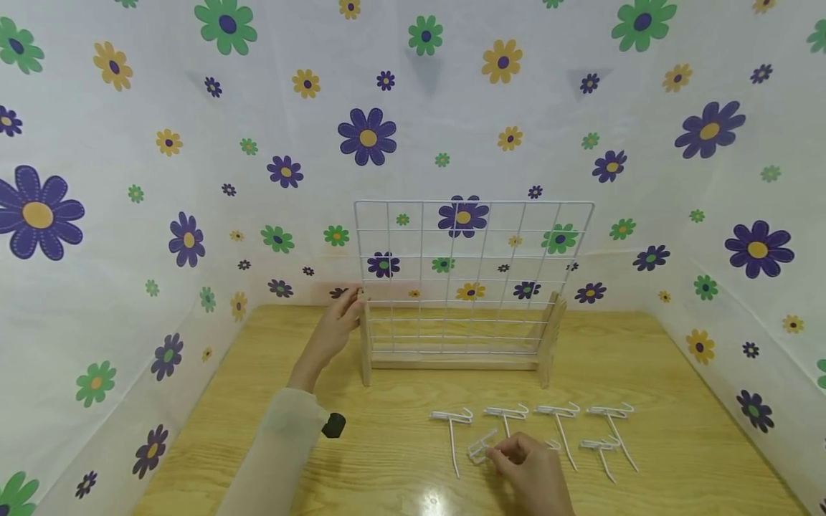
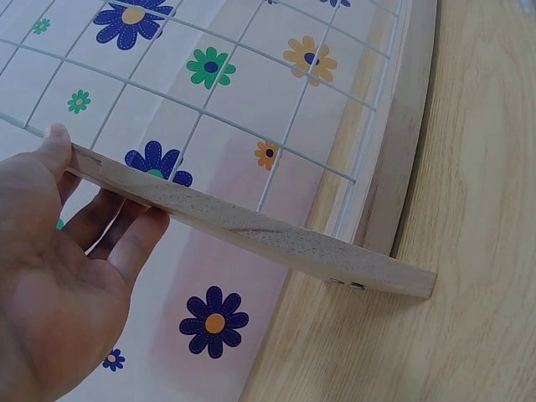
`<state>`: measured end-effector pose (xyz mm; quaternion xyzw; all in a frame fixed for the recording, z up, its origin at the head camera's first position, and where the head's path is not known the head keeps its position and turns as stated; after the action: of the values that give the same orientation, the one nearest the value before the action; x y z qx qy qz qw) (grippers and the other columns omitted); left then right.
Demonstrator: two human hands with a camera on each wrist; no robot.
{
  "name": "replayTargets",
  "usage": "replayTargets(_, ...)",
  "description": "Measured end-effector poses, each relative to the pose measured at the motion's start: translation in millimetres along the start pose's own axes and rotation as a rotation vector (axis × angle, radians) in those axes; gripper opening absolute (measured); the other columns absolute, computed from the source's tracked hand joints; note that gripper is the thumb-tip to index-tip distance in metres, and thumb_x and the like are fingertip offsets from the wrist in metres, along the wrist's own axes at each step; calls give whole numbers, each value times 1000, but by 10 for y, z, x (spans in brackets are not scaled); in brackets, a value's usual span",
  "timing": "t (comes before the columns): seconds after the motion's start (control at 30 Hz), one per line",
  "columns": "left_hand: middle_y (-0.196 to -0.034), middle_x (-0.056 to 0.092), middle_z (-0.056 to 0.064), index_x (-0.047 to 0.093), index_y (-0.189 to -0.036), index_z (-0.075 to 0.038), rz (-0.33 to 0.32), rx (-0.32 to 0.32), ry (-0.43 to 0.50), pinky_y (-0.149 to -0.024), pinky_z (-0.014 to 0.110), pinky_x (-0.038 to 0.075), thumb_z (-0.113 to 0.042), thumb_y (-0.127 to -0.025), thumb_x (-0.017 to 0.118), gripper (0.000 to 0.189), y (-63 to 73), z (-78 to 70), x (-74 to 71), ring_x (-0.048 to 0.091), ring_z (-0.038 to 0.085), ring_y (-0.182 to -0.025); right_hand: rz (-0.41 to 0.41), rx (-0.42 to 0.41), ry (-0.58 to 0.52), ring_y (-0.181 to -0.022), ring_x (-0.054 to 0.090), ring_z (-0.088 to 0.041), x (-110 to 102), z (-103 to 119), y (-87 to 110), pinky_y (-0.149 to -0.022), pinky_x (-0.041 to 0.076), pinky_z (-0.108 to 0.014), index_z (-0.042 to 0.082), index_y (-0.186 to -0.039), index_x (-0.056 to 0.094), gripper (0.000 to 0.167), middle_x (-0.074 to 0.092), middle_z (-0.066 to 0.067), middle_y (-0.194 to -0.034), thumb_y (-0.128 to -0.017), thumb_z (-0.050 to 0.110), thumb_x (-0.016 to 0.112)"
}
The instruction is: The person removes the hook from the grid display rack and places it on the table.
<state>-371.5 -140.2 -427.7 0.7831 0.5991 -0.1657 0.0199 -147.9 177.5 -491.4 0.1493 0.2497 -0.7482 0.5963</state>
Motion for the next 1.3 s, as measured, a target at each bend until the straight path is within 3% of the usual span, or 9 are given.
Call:
replayTargets(0.67, -164, 30, 22, 27, -163, -6, -2, 7, 0, -115, 47, 44, -35, -113, 39, 59, 10, -36, 5, 36, 40, -148, 41, 33, 202, -60, 61, -4, 26, -35, 32, -52, 52, -19, 14, -78, 68, 21, 69, 10, -69, -85, 21, 86)
replayTargets(1.3, -165, 30, 19, 27, -163, -7, 3, -7, 2, -116, 47, 43, -35, -114, 38, 58, 4, -23, 5, 35, 39, -149, 178, 56, 306, -54, 48, -7, 123, -85, 125, -46, 44, -22, 16, -69, 60, 29, 55, 10, -61, -83, 26, 84)
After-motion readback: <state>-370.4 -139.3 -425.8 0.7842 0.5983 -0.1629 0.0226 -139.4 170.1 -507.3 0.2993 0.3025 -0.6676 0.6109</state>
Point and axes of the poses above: each hand's wrist, its own y-axis away from the middle knuckle, its own x-axis out of the palm, z = x × y, the point moved 6 cm from there along -y, towards the middle knuckle
